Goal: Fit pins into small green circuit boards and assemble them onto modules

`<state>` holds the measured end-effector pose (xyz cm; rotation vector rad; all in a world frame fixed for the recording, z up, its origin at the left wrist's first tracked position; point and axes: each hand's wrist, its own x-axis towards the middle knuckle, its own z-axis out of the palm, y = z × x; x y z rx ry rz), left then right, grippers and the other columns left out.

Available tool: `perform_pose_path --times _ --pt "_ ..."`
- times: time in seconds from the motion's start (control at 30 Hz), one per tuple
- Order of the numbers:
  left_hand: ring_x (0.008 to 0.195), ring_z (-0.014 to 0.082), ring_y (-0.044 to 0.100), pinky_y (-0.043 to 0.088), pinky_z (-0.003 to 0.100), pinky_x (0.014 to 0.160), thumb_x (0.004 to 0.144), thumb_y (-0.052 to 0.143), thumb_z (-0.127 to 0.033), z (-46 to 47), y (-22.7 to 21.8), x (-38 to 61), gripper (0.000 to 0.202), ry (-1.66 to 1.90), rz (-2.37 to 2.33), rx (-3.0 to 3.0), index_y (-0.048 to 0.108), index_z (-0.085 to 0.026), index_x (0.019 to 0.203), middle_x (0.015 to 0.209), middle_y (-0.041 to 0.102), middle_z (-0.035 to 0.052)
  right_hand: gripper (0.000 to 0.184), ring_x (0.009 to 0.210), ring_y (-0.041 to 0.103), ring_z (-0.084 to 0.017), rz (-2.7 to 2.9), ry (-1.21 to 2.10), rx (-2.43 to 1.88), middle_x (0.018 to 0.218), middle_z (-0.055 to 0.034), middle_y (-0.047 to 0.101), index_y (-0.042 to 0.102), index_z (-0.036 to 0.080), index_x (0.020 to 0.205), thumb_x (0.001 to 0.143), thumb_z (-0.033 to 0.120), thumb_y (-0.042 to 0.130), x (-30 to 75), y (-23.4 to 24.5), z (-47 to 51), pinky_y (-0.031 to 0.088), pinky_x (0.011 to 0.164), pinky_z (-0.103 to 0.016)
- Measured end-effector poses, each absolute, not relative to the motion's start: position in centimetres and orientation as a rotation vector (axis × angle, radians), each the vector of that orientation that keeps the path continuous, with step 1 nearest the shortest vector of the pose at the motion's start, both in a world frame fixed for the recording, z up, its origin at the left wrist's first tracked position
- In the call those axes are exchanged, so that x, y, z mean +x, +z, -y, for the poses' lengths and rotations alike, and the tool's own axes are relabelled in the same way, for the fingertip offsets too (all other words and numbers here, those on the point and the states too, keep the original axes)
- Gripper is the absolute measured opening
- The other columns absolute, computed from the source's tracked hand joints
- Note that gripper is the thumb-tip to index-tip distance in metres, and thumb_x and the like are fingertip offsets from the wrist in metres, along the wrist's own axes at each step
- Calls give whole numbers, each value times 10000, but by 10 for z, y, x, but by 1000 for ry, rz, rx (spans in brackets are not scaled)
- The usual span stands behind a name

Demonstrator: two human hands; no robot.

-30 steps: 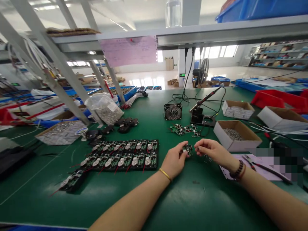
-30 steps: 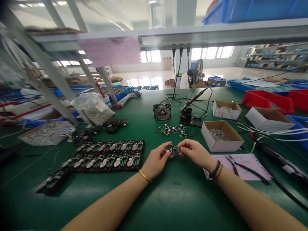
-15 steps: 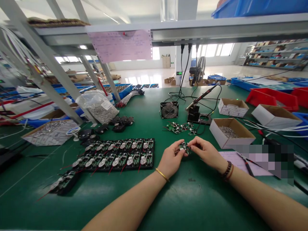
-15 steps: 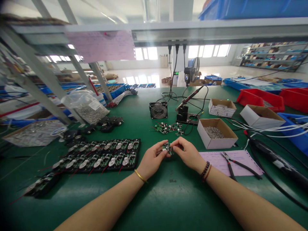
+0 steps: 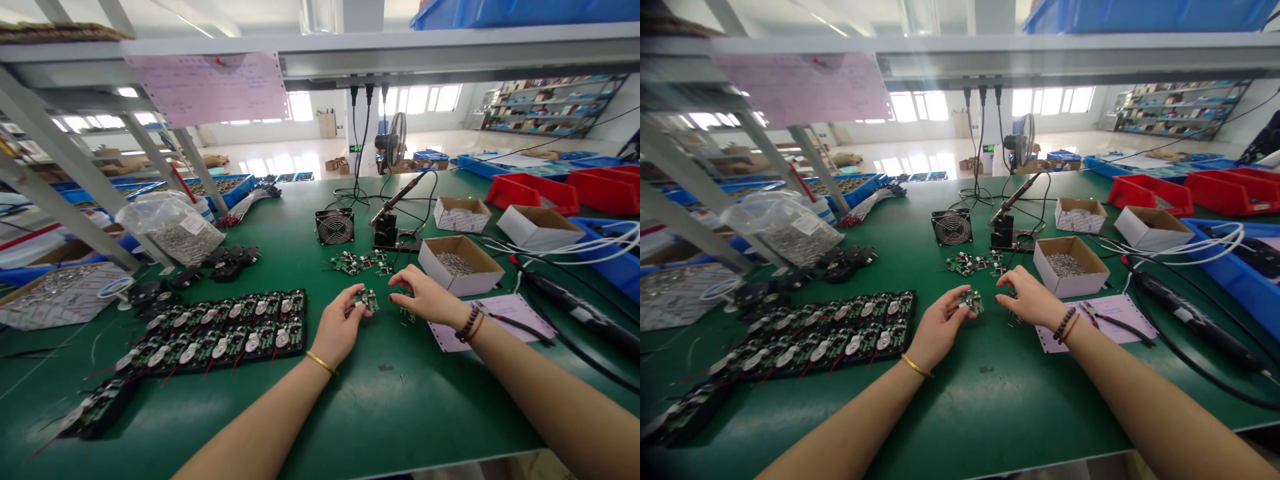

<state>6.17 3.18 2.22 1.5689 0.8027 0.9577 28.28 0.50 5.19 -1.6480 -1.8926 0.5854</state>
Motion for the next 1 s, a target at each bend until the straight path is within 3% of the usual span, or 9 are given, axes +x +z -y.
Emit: perform_pose_path --times 0.13,0.37,0.7,0.8,1.0 --pt "855 187 685 533 294 872 883 542 -198 -35 22 60 433 944 -830 1588 543 -114 1307 1001 685 83 85 976 577 -227 2134 425 -1958 1013 -92 558 671 172 927 871 223 633 291 64 -1 434 916 -341" --pt "866 203 685 530 317 881 886 567 -252 -32 21 60 445 929 -805 1620 547 -128 1313 1010 684 88 93 949 593 -260 2254 368 -2099 1007 -131 588 680 142 891 863 196 609 283 60 1 441 851 -331" --pt "873 199 680 528 318 893 890 533 -243 -33 21 59 457 914 -838 1656 534 -118 1329 1019 678 90 82 806 588 -218 2101 355 -1996 858 -91 611 585 171 756 812 113 566 283 58 -2 424 713 -304" --pt "869 196 683 534 315 892 889 537 -213 -33 21 59 443 913 -840 1658 543 -124 1323 1012 683 83 71 709 591 -176 2001 472 -1918 766 -36 632 549 193 799 827 129 537 283 60 -3 441 632 -278" --pt "846 185 692 550 302 866 886 546 -138 -32 19 62 427 906 -837 1596 549 -113 1312 1025 684 88 108 673 623 -149 1604 1200 -1353 756 -21 660 621 163 856 801 254 603 274 55 -4 516 652 -281"
